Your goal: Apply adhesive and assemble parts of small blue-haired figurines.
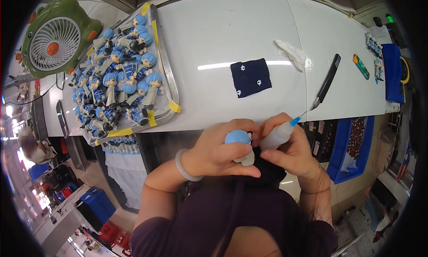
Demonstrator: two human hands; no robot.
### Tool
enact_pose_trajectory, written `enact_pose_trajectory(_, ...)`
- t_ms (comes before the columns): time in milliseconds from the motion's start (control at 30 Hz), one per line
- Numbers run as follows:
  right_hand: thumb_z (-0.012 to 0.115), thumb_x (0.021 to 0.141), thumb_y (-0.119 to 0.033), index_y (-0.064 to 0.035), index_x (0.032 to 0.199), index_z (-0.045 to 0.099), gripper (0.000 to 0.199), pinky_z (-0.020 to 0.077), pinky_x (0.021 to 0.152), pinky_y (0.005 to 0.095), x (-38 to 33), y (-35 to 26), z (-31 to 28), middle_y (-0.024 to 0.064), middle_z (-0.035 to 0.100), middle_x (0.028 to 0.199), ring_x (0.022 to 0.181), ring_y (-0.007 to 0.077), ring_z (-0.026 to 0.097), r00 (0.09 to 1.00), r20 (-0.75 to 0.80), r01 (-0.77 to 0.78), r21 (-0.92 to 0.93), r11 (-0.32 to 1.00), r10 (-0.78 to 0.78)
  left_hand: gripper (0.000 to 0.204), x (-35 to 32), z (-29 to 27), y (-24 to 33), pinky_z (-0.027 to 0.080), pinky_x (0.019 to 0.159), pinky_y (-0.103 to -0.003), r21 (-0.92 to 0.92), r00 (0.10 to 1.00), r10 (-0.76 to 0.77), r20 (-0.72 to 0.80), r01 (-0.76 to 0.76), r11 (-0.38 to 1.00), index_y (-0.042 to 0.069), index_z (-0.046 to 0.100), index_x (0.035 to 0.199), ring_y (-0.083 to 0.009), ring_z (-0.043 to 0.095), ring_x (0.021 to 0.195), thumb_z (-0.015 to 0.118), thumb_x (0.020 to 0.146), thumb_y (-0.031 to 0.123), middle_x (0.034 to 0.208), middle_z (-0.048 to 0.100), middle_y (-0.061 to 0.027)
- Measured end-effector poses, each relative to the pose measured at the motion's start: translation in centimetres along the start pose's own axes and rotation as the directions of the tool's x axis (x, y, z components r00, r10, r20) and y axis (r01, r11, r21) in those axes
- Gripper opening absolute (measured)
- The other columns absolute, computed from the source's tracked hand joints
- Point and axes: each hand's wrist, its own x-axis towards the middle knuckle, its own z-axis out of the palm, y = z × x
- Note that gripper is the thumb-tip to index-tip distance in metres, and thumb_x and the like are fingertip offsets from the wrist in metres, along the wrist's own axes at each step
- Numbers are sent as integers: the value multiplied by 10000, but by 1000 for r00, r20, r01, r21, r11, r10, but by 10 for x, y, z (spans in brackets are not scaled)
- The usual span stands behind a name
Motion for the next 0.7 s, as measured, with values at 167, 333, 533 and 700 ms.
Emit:
enact_pose_trajectory(167, 716, 657, -61, -53, 832, 501, 278, 413, 687, 223, 3, 9, 6, 11, 550, 834, 762, 79, 509, 998, 65, 7, 57, 998, -10, 487, 2, -1, -5, 419, 526, -281, 215, 998, 51, 28, -56, 975, 99, 503, 797, -251, 549, 674, 681, 569, 491, 909, 525, -128)
enact_pose_trajectory(333, 727, 646, -67, -60, 801, 503, 273, 416, 641, 216, -1, 12, 7, 13, 556, 778, 708, 80, 513, 994, 56, 92, -61, 994, -88, 516, 1, -4, -7, 368, 455, -280, 256, 995, 18, 96, -42, 966, 103, 536, 775, -208, 505, 557, 669, 540, 542, 760, 531, -71)
enact_pose_trajectory(533, 738, 630, -70, -59, 787, 508, 278, 424, 634, 222, -2, 16, 6, 35, 570, 775, 695, 109, 542, 981, 82, 180, -57, 982, -175, 479, 3, -4, 1, 348, 428, -280, 126, 996, 34, 80, -44, 991, 96, 541, 775, -197, 481, 473, 692, 561, 497, 589, 501, -24)
enact_pose_trajectory(700, 742, 628, -78, -56, 786, 506, 285, 432, 634, 231, -4, 12, 4, 45, 581, 791, 694, 119, 558, 980, 115, 172, -74, 982, -163, 406, 4, -2, 6, 355, 422, -294, 53, 996, 6, 91, -11, 999, 84, 541, 776, -213, 479, 459, 730, 585, 389, 575, 495, -33)
